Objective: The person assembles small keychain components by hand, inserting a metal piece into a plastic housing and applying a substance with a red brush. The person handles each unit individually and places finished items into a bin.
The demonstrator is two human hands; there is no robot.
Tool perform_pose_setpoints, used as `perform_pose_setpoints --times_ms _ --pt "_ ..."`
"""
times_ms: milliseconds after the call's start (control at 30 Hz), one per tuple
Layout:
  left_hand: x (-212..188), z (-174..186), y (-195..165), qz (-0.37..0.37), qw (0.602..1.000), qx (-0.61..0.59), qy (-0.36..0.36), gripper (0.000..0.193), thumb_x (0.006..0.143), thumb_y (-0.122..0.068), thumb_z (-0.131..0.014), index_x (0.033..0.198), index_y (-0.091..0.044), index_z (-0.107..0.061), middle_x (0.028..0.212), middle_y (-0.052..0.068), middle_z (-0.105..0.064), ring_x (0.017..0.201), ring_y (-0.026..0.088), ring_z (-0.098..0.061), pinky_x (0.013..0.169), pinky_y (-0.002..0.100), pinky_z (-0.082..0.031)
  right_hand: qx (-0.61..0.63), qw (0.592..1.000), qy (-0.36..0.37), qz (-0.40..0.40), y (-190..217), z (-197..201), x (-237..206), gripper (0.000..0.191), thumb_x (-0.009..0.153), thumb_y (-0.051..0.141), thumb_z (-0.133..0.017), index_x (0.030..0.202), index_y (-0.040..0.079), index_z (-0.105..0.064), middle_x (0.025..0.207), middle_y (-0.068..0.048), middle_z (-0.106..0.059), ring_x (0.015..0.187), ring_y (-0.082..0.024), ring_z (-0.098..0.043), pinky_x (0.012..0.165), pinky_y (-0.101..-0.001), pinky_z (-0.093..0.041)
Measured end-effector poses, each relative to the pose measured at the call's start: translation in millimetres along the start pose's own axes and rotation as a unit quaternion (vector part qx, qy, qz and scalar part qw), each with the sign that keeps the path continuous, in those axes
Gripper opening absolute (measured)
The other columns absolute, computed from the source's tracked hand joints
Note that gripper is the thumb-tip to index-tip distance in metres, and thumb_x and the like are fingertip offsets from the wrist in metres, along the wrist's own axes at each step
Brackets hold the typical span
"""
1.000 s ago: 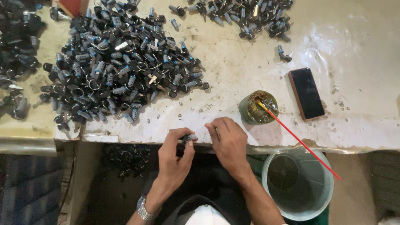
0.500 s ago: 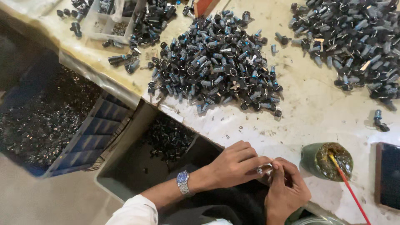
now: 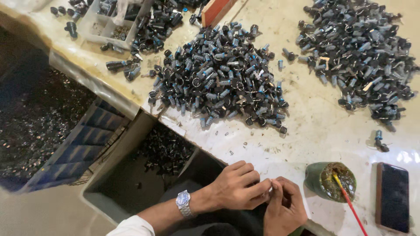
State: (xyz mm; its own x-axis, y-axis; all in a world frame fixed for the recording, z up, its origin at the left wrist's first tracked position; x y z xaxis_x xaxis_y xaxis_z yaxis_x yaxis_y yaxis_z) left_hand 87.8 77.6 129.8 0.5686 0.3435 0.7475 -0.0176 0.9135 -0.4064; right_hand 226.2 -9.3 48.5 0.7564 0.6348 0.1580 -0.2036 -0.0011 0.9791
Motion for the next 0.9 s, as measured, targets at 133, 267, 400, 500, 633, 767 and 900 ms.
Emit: perform_pose_setpoints --times_ms 133,267,400,500,633,767,900 --pt "6.8 6.7 4.4 0.022 1.000 -0.004 -0.004 0.028 0.082 -0.011 -0.082 0.104 -0.003 -0.067 0.079 0.004 -0.052 0.073 0.024 -0.055 0.068 0.036 -0.047 0.006 1.000 0.025 -0.011 2.6 -5.8 1.8 0.006 0.096 0.000 -0.067 0.100 -0.004 -0.069 0.097 -0.007 -0.072 0.078 -0.007 -0.063 0.065 -0.0208 -0.053" --pt "12.6 6.7 2.6 -0.007 1.000 0.007 0.006 0.032 0.081 -0.008 -0.080 0.110 0.000 -0.068 0.081 0.006 -0.054 0.074 0.024 -0.057 0.068 0.036 -0.049 0.050 0.978 0.072 -0.187 -15.5 1.6 6.2 0.010 0.089 -0.001 -0.073 0.099 -0.002 -0.076 0.082 -0.004 -0.068 0.068 -0.006 -0.057 0.056 -0.0206 -0.042" --pt "11.7 -9.6 4.7 -0.027 0.998 0.002 0.065 0.043 0.077 -0.007 -0.078 0.116 0.005 -0.068 0.082 0.008 -0.056 0.074 0.025 -0.057 0.067 0.038 -0.049 -0.003 0.984 0.083 -0.157 -7.0 4.1 14.9 0.009 0.091 0.003 -0.073 0.100 0.003 -0.074 0.077 0.001 -0.063 0.066 -0.003 -0.053 0.057 -0.0192 -0.047" --pt "8.8 -15.5 13.1 -0.001 0.997 0.018 0.077 0.047 0.075 -0.010 -0.077 0.119 0.005 -0.068 0.082 0.007 -0.057 0.073 0.026 -0.057 0.065 0.039 -0.049 -0.043 0.993 0.061 -0.092 5.9 -2.4 17.3 0.010 0.093 0.004 -0.071 0.103 0.004 -0.069 0.079 0.004 -0.058 0.063 -0.003 -0.049 0.054 -0.0205 -0.044" --pt "9.8 -10.7 11.8 0.003 0.999 0.005 0.045 0.046 0.078 -0.005 -0.076 0.123 0.003 -0.067 0.084 0.004 -0.058 0.075 0.022 -0.059 0.066 0.036 -0.049 -0.132 0.987 0.085 -0.036 26.9 -6.1 20.2 0.008 0.095 0.006 -0.067 0.103 0.004 -0.065 0.085 0.000 -0.061 0.064 -0.005 -0.049 0.053 -0.0227 -0.043" --pt "14.4 -18.2 18.8 0.062 0.996 -0.030 0.053 0.033 0.077 -0.006 -0.080 0.107 -0.002 -0.067 0.079 0.004 -0.057 0.073 0.024 -0.058 0.067 0.037 -0.050 -0.145 0.979 0.138 -0.024 34.8 -7.8 21.6 0.007 0.102 0.011 -0.061 0.104 0.005 -0.060 0.078 -0.004 -0.058 0.062 -0.009 -0.051 0.054 -0.0243 -0.044" --pt "10.3 -35.9 35.6 0.135 0.985 0.001 0.105 0.028 0.074 -0.011 -0.081 0.095 -0.003 -0.065 0.081 0.010 -0.058 0.078 0.032 -0.057 0.070 0.042 -0.049 -0.216 0.967 0.129 0.045 31.6 -0.5 15.0 0.012 0.108 0.015 -0.052 0.111 0.004 -0.057 0.083 -0.005 -0.060 0.070 -0.009 -0.056 0.062 -0.0260 -0.046"
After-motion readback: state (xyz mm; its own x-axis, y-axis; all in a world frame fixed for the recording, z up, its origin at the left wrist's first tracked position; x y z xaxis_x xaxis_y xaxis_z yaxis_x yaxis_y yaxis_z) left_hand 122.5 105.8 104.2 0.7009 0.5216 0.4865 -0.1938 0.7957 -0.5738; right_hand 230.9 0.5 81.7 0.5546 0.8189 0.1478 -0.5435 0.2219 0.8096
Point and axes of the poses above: each hand's wrist, its own x-axis towards the middle knuckle, its own z-axis out of the back of the hand, y = z × x, the point moved 8 cm from there along x, towards the middle knuckle
